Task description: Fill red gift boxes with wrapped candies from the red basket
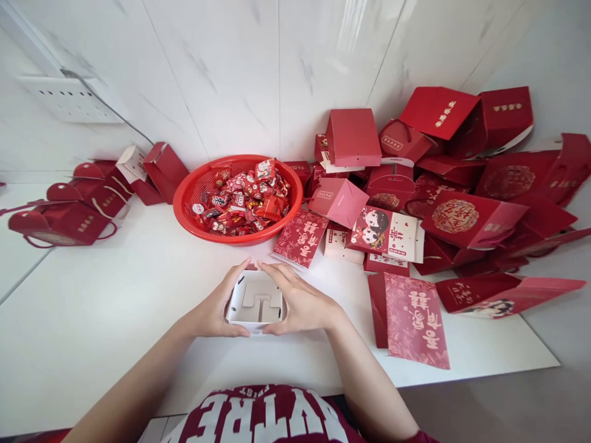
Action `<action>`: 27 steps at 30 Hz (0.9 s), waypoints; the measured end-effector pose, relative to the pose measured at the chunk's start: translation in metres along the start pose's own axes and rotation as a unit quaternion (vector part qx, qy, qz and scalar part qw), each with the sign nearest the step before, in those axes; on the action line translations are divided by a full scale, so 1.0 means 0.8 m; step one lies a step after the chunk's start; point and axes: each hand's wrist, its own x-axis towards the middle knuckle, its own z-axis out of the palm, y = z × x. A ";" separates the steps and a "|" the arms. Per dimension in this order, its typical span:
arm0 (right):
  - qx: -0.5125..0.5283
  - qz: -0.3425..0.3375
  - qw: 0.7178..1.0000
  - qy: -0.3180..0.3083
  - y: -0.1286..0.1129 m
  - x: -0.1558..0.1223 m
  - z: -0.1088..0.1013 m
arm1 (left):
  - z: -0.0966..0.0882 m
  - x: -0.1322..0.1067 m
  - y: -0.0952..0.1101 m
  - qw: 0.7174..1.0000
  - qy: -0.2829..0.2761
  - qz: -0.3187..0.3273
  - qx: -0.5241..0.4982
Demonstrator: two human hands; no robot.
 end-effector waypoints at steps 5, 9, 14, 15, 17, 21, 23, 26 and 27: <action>0.009 -0.009 0.998 0.066 0.012 0.009 0.016 | 0.010 0.002 -0.007 0.998 0.061 -0.009 0.003; 0.017 0.006 0.993 0.114 0.023 0.014 0.032 | 0.011 -0.001 -0.010 0.992 0.130 0.006 0.000; 0.067 -0.011 0.985 0.156 0.032 0.019 0.050 | 0.011 -0.005 -0.017 0.988 0.129 0.011 -0.080; 0.077 -0.001 0.986 0.151 0.035 0.020 0.054 | 0.011 -0.004 -0.020 0.988 0.114 -0.008 -0.102; 0.097 0.014 0.985 0.143 0.041 0.022 0.061 | 0.011 -0.003 -0.027 0.986 0.091 -0.042 -0.133; 0.125 0.019 0.980 0.154 0.047 0.027 0.072 | 0.010 0.000 -0.033 0.984 0.084 -0.049 -0.152; 0.126 0.018 0.981 0.149 0.047 0.029 0.072 | 0.009 0.002 -0.030 0.983 0.098 -0.050 -0.147; 0.080 0.021 0.985 0.154 0.042 0.027 0.064 | 0.009 0.004 -0.022 0.981 0.130 -0.062 -0.128; 0.052 0.019 0.985 0.161 0.040 0.025 0.059 | 0.008 0.004 -0.019 0.981 0.136 -0.064 -0.122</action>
